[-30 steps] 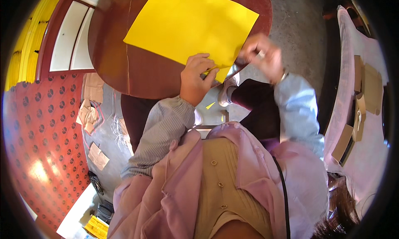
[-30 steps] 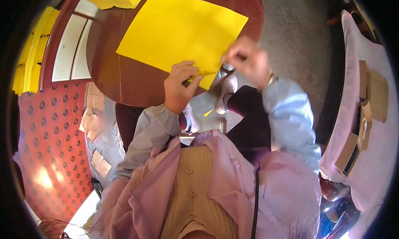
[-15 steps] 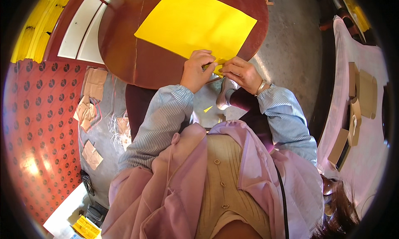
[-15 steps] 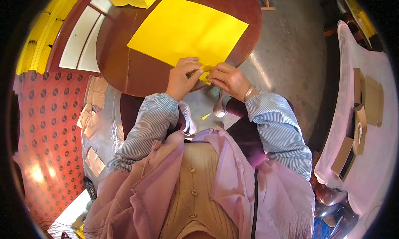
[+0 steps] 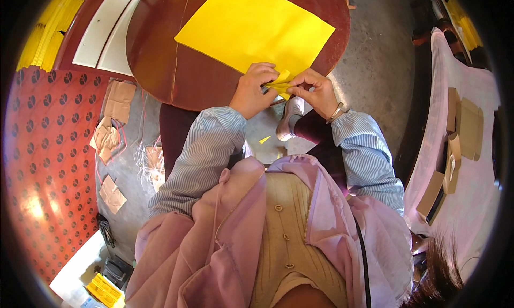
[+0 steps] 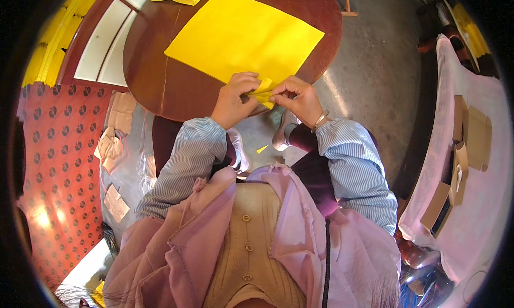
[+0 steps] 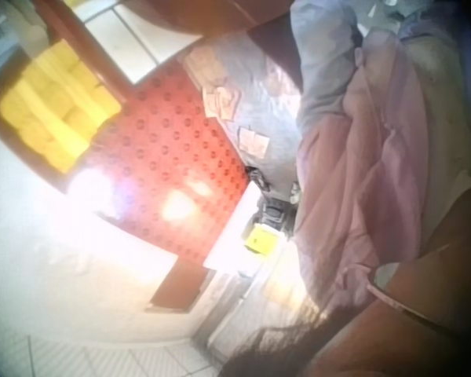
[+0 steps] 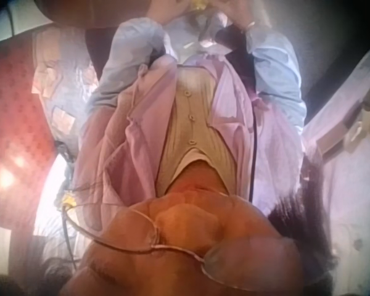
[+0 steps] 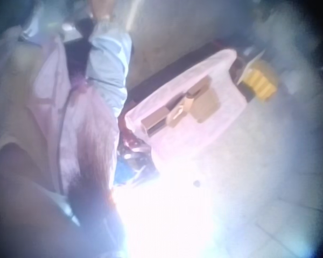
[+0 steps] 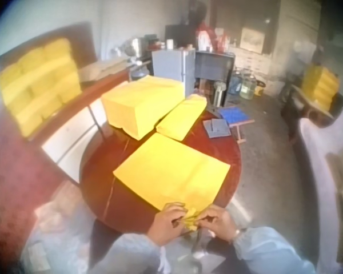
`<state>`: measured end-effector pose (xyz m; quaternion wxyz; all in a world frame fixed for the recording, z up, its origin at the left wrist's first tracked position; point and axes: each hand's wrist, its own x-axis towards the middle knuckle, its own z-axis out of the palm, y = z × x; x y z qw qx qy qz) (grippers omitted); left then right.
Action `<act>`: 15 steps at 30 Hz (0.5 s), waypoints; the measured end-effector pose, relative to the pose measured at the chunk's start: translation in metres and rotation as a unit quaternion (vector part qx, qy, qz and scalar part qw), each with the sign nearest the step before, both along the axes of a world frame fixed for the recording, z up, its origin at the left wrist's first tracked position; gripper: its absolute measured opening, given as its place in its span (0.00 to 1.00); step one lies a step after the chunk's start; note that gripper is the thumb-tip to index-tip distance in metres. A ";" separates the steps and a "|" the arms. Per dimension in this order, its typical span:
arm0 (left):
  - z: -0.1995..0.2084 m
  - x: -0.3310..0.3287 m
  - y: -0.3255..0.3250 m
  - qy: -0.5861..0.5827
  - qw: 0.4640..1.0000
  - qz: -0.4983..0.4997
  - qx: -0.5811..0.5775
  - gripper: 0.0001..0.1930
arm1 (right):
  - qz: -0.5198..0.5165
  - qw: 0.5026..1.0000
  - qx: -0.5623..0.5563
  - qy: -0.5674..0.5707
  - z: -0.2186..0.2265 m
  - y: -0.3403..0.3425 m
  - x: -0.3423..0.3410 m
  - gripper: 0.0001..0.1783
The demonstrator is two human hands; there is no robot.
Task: The person folds yellow paper sheets by hand on a round table, repeatedly folding each sheet in half and pressing the crease. They stack the folded sheets and continue the process with additional sheets from a nearby pile.
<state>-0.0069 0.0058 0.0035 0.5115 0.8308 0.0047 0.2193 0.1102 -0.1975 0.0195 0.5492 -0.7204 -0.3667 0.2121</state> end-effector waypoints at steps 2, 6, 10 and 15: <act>0.001 0.000 0.000 -0.002 1.000 0.005 0.013 0.12 | 0.000 1.000 0.001 -0.003 -0.001 0.000 0.001 0.06; 0.003 0.000 -0.006 0.012 0.999 0.031 0.007 0.10 | -0.011 0.999 0.013 -0.029 -0.003 0.000 -0.001 0.08; 0.003 0.003 -0.008 0.007 0.999 0.044 0.003 0.07 | -0.021 0.995 0.016 -0.093 -0.002 -0.003 -0.005 0.12; 0.002 0.001 -0.006 0.016 0.998 0.046 0.036 0.08 | -0.014 0.992 0.010 -0.124 0.001 -0.008 -0.008 0.11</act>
